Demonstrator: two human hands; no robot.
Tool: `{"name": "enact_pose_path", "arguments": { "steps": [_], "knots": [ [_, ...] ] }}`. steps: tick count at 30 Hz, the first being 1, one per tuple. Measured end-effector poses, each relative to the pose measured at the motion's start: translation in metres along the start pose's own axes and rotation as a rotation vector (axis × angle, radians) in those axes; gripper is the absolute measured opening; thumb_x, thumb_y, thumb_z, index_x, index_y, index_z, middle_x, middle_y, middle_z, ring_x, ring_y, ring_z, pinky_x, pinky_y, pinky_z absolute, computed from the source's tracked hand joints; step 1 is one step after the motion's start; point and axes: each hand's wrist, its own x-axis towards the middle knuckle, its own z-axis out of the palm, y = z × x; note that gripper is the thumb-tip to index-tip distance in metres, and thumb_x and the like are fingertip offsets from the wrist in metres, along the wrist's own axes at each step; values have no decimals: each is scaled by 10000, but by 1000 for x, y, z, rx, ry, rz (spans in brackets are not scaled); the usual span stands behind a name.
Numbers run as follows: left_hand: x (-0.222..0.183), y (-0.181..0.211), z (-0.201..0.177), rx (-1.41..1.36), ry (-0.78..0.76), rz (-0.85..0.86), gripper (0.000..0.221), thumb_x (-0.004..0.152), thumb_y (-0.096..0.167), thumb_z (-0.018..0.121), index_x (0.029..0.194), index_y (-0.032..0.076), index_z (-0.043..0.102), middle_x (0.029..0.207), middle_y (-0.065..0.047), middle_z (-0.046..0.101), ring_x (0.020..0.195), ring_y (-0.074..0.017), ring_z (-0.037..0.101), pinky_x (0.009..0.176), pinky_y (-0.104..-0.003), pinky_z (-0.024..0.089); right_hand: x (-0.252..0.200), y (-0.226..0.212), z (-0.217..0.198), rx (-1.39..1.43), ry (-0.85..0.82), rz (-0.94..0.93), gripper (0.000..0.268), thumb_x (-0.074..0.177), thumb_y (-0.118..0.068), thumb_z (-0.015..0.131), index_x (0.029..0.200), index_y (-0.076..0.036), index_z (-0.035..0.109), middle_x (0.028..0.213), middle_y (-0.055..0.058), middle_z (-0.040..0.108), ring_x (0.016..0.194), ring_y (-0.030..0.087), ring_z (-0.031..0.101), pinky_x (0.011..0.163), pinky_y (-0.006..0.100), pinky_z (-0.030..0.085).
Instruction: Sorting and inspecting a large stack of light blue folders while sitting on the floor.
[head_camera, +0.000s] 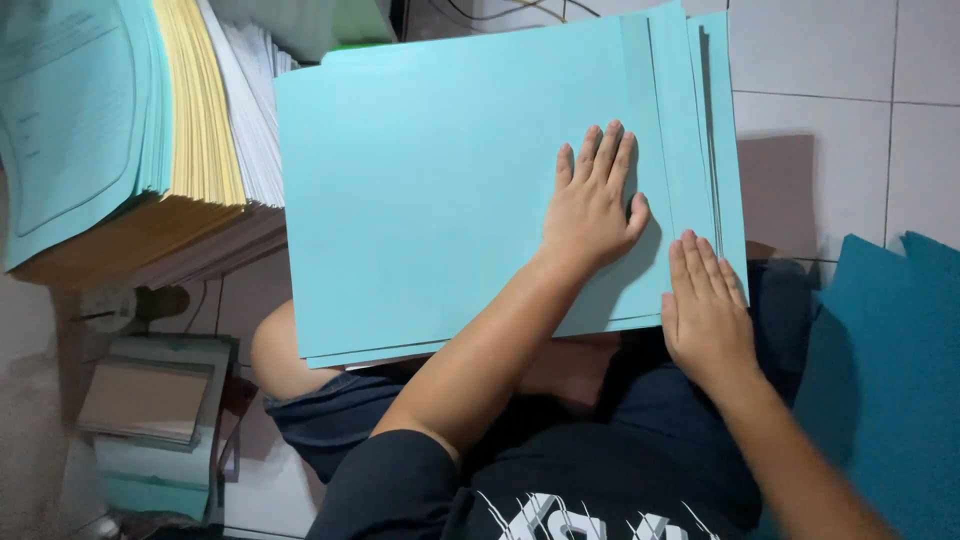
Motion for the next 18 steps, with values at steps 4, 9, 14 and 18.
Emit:
{"name": "enact_pose_path", "arguments": {
  "steps": [4,9,14,18],
  "knots": [
    [-3,-4,6,-73,102,6,749,970,465,438,1610,84,358,1683,-160,336,1584,-335,319,1292,-574,222,-10,-18,-21,80,26,237,440,1123,-300,447,1341,9,671,1330,175,656,1245,363,640,1101,462,463],
    [-7,-14,50,-122,293,90,607,934,331,581,1493,105,505,1531,-120,516,1459,-311,502,1221,-579,364,21,2,-9,467,-137,582,623,1034,-309,593,1568,-43,414,1205,183,621,1055,369,685,863,507,555],
    [-19,-8,52,-510,343,48,534,917,236,641,1442,196,554,1403,14,627,1308,-193,649,1228,-554,388,38,21,-8,781,-189,601,468,976,-307,724,1410,-157,635,1048,66,747,999,222,710,850,387,523],
    [-36,16,-39,-1037,294,53,324,1061,334,539,1331,181,632,1302,-39,668,1151,-272,721,1070,-459,555,38,-2,-74,373,332,435,265,1028,-50,743,1290,-14,729,1071,200,721,1025,425,700,849,490,544]
  ]
}}
